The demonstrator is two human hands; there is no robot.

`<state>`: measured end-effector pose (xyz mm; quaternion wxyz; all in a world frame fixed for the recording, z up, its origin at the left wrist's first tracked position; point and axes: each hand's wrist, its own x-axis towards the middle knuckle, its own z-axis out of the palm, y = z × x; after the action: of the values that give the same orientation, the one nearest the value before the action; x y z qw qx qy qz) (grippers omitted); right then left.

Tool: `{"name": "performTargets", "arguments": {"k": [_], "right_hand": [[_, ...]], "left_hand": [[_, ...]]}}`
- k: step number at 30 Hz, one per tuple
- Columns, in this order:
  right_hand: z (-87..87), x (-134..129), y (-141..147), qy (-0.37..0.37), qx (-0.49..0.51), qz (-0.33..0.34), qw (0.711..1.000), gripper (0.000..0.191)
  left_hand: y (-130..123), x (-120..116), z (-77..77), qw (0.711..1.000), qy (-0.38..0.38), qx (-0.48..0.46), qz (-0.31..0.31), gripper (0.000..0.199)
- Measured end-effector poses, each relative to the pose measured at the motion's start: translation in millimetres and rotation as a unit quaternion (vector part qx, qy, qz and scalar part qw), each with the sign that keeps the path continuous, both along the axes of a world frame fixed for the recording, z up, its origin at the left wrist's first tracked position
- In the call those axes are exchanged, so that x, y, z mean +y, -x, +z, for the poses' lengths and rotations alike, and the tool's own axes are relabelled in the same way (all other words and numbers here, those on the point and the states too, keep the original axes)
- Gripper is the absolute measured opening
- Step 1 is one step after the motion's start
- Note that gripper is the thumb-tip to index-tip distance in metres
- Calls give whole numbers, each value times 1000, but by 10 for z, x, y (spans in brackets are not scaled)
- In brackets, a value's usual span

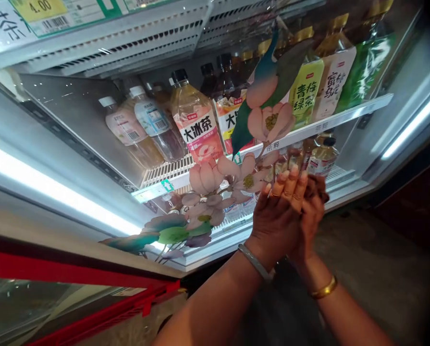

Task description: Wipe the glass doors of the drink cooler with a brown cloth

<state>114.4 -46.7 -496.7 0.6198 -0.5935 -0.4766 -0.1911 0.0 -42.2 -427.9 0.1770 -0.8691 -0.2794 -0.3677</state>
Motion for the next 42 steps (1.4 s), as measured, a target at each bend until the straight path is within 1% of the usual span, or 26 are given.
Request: {"name": "performTargets", "arguments": {"k": [2, 4, 6, 7, 9, 10, 12, 14, 16, 18, 19, 20, 22, 23, 25, 27, 29, 31, 33, 34, 35, 37, 40, 42], "right_hand": [[75, 16, 83, 5, -37, 4, 999, 35], [167, 37, 69, -16, -64, -17, 998, 30], [189, 36, 32, -47, -73, -44, 995, 29], [160, 24, 36, -63, -74, -57, 994, 31], [41, -19, 128, -75, -58, -64, 993, 38], [-31, -43, 213, -69, -43, -59, 995, 39], [-143, -83, 416, -32, -14, -33, 999, 38], [-166, -103, 581, 16, -3, -9, 1000, 34], [-104, -106, 630, 39, -31, 2, 999, 29], [-28, -101, 567, 4, -88, -7, 996, 22], [-9, -101, 519, -21, -118, -12, 993, 22], [-13, -106, 477, -44, -138, -17, 989, 26], [-87, -133, 466, -56, -146, -27, 987, 37], [-149, -155, 509, -43, -135, -26, 990, 40], [-271, -203, 682, -14, -94, -7, 995, 38], [-323, -237, 896, 5, -62, 32, 998, 34], [-262, -237, 1049, -2, -63, 79, 995, 34], [-129, -208, 1085, -29, -108, 115, 987, 32], [-25, -175, 1045, -49, -158, 124, 978, 31], [-12, -168, 1028, -52, -178, 117, 976, 33], [-32, -170, 1028, -51, -189, 105, 975, 35], [-157, -200, 1110, -38, -194, 94, 976, 40], [-388, -263, 1395, -32, -179, 111, 977, 49], [-427, -277, 1574, -39, -161, 129, 978, 52]], "left_hand": [[76, -12, 4, 1000, 16, 2, -11, 59], [165, -24, 25, 1000, 16, -5, -7, 64], [247, -29, 12, 1000, 4, -16, 9, 72], [281, -28, -15, 1000, 0, -15, 17, 74], [338, -21, -102, 1000, -6, -5, 18, 72], [363, -16, -151, 1000, -7, -1, 13, 70], [414, -15, -232, 1000, 0, 3, -3, 66], [480, -31, -264, 1000, 16, -7, -13, 66], [558, -63, -253, 999, 28, -34, -5, 66], [636, -92, -236, 998, 25, -58, 13, 67], [670, -100, -240, 998, 21, -63, 22, 68], [701, -103, -257, 998, 16, -63, 27, 68], [752, -99, -333, 998, 9, -48, 28, 69], [775, -95, -388, 999, 6, -43, 27, 68], [828, -94, -508, 999, 4, -42, 24, 66], [906, -107, -603, 998, 5, -60, 25, 66], [1019, -131, -640, 995, 5, -93, 41, 70], [1154, -148, -622, 992, -1, -112, 65, 74], [1285, -153, -585, 991, -16, -103, 87, 77], [1342, -153, -576, 991, -24, -91, 94, 78], [1394, -154, -579, 992, -31, -79, 97, 79], [1483, -161, -625, 993, -32, -58, 101, 79], [1606, -186, -748, 993, -17, -41, 106, 75], [1697, -203, -794, 991, -10, -50, 122, 75]]}}
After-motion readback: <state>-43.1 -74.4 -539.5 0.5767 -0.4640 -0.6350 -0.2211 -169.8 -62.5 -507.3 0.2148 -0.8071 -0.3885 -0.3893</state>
